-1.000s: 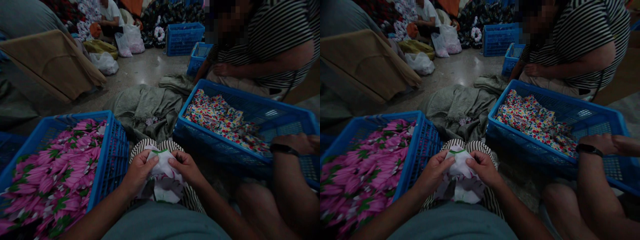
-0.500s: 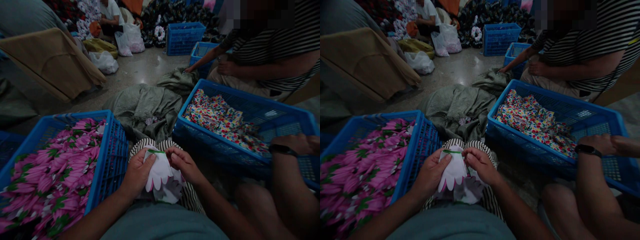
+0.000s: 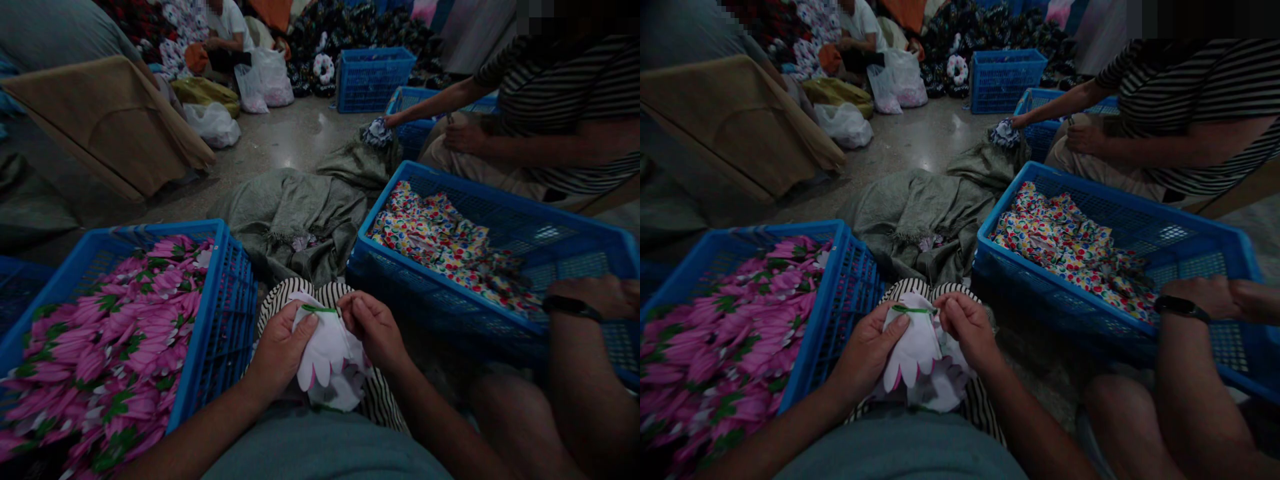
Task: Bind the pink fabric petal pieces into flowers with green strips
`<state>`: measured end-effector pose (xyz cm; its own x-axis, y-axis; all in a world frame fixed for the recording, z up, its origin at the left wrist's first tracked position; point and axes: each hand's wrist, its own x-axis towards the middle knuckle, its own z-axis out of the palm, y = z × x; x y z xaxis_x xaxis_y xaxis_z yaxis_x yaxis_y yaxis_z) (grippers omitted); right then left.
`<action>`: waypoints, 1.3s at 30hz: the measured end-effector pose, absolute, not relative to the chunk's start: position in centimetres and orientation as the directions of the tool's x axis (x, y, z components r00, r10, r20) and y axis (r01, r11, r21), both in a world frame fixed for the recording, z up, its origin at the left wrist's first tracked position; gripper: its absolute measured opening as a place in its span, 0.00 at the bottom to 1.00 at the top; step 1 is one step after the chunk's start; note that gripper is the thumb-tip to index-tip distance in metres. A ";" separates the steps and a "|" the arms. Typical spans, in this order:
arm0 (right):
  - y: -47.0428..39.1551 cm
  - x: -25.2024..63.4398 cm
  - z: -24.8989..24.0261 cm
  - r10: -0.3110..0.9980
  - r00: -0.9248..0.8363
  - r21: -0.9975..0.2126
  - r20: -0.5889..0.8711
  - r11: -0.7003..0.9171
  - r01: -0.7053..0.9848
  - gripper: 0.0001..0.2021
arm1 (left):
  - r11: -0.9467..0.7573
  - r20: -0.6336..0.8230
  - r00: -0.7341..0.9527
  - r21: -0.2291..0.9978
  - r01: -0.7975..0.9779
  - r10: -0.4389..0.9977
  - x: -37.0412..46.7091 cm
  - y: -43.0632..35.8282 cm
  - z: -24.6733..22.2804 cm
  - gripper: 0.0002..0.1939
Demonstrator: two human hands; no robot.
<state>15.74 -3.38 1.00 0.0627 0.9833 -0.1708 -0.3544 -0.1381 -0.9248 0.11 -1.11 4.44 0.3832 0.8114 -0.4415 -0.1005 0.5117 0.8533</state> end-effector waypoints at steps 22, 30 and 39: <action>-3.8 13.9 -0.8 0.959 0.147 -0.881 -0.241 -0.152 -0.448 0.11 | 0.203 -0.209 0.304 0.978 0.051 0.929 0.8 -0.9 2.2 0.34; -4.1 14.4 -1.1 0.961 0.030 -0.898 -0.274 -0.245 -0.366 0.13 | 0.445 -0.403 0.322 0.893 -0.065 0.856 1.6 -1.0 0.6 0.17; -4.5 14.8 -1.8 0.957 -0.083 -0.739 -0.278 -0.269 -0.618 0.13 | 0.411 -0.145 0.729 0.889 -0.201 0.669 0.3 0.9 2.5 0.33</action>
<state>14.83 -4.52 -1.78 -0.0832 0.9569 -0.2784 -0.6177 -0.2687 -0.7391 0.28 0.89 2.47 0.7286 0.6693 -0.1452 -0.2007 0.4114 0.8891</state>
